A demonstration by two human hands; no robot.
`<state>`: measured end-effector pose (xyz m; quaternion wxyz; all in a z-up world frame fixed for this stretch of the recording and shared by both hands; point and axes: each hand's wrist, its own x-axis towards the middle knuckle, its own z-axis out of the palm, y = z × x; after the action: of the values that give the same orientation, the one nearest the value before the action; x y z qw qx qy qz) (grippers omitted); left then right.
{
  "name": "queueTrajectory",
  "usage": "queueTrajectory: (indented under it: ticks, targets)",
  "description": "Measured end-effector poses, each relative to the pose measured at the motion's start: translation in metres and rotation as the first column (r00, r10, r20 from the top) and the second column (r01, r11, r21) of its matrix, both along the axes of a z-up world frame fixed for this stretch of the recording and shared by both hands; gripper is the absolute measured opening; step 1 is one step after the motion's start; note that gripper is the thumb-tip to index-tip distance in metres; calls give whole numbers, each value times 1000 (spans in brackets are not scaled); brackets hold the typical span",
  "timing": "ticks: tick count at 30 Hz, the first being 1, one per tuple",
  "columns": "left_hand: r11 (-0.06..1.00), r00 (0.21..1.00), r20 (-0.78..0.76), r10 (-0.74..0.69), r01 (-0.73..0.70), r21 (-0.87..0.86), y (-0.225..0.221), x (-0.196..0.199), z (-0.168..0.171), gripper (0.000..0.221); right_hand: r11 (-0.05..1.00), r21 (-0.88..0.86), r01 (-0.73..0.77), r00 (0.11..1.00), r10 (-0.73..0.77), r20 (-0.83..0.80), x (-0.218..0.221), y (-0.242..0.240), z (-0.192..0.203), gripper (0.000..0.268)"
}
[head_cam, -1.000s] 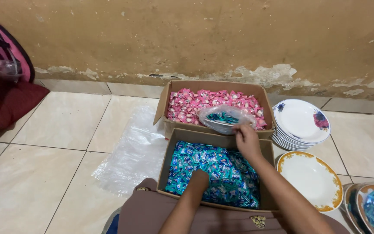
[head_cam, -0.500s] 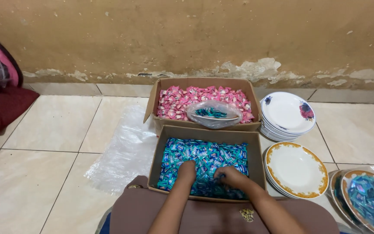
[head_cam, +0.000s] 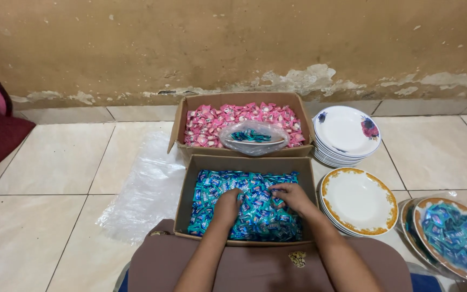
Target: Packing small blue packets and plates into plastic bags while sitting on the floor
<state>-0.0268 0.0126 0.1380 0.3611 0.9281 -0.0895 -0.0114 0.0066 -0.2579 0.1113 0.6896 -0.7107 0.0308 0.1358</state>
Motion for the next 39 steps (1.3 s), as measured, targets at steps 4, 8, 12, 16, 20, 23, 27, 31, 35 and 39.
queueTrajectory:
  ticks: [4, 8, 12, 16, 20, 23, 27, 31, 35, 39]
  targets:
    - [988, 986, 76, -148, 146, 41, -21, 11, 29, 29, 999, -29, -29, 999, 30, 29, 7, -4, -15, 32]
    - [978, 869, 451, -205, 200, 58, -52, 49, 89, 31, 998, -64, -20, 1000, 21, 10, 6, 1, -3, 33]
    - [992, 810, 574, -119, 120, 36, -75, 91, 131, 37, 995, -84, -56, 998, 55, -6, 4, 5, 6, 36]
    - [993, 802, 587, -113, 115, 34, -85, 120, 141, 36, 995, -80, -62, 998, 60, -30, 4, 6, 10, 37]
    - [993, 838, 534, -110, 113, 28, -84, 115, 147, 43, 997, -51, -54, 998, 52, -34, 7, 2, 3, 40]
    - [996, 836, 542, -84, 77, 37, -78, 87, 138, 43, 997, -71, -44, 999, 44, -7, 15, 3, -4, 43]
    - [977, 932, 291, -214, 205, 60, -66, 43, 84, 21, 990, -139, -4, 1000, 4, -6, 25, -3, -17, 47]
    - [968, 995, 50, -90, 75, 239, -26, 27, 7, 40, 986, -150, 76, 997, -79, -15, 34, -4, -37, 34]
    - [934, 926, -374, -52, 177, 309, -16, 25, -61, 68, 984, -83, 159, 987, -161, -10, 17, 4, -7, 30]
    - [849, 810, -465, -357, 489, 200, -29, 18, -86, 40, 981, -111, 161, 987, -162, -2, 10, 7, 7, 30]
